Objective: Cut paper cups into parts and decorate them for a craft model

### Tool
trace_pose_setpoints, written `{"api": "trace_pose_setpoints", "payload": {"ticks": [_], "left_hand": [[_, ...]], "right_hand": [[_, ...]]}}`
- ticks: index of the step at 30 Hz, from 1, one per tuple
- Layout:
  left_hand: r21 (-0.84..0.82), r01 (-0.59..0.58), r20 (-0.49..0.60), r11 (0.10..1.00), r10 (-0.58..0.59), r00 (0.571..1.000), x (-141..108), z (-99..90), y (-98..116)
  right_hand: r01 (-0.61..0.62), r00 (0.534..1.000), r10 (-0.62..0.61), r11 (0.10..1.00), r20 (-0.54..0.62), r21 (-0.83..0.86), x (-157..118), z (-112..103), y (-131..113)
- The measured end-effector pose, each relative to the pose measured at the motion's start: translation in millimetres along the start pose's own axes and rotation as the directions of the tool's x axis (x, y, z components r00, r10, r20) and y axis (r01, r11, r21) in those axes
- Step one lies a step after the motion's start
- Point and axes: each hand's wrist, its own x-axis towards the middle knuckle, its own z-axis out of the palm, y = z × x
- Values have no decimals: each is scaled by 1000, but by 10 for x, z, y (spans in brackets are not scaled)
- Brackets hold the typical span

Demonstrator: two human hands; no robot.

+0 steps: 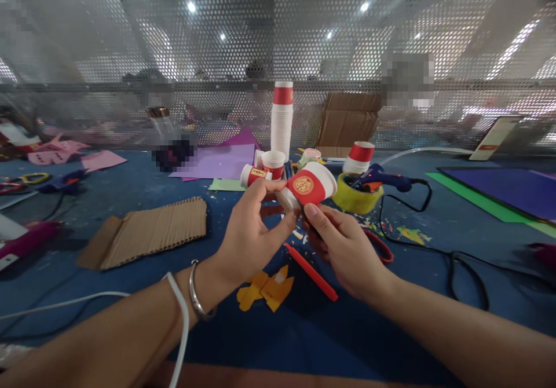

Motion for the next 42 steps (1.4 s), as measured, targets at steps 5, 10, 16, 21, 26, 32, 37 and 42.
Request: {"api": "trace_pose_setpoints", "payload": {"ticks": [5,10,16,21,26,32,37,42], "left_hand": [[11,-45,-29,999,45,999,-32,43,38],[4,-23,-22,1000,23,999,-37,30,69],[-282,169,-57,945,-193,980,6,66,116],[-415,289,3,863,-316,949,25,102,140],[-352,233,-14,906,-254,967,27,80,178],[-241,204,-9,949,-213,977,58,14,212],[-247,233,-3,941,-241,970,73,3,187],[-220,253,-13,942,-262,965,84,2,121]], "right_hand": [[67,998,-67,998,1,-6,-16,-6,11],[82,996,-82,997,21,7,-16,-1,-51],[132,991,-131,991,40,-17,-5,-6,-119],[153,987,-148,986,68,-73,22,-47,-101],[163,985,-157,984,79,-77,27,-59,-93],[150,986,-145,987,78,-62,16,-41,-68],[112,992,-110,993,57,-44,6,-24,-67],[80,996,-79,996,51,-27,15,-8,-83]]}}
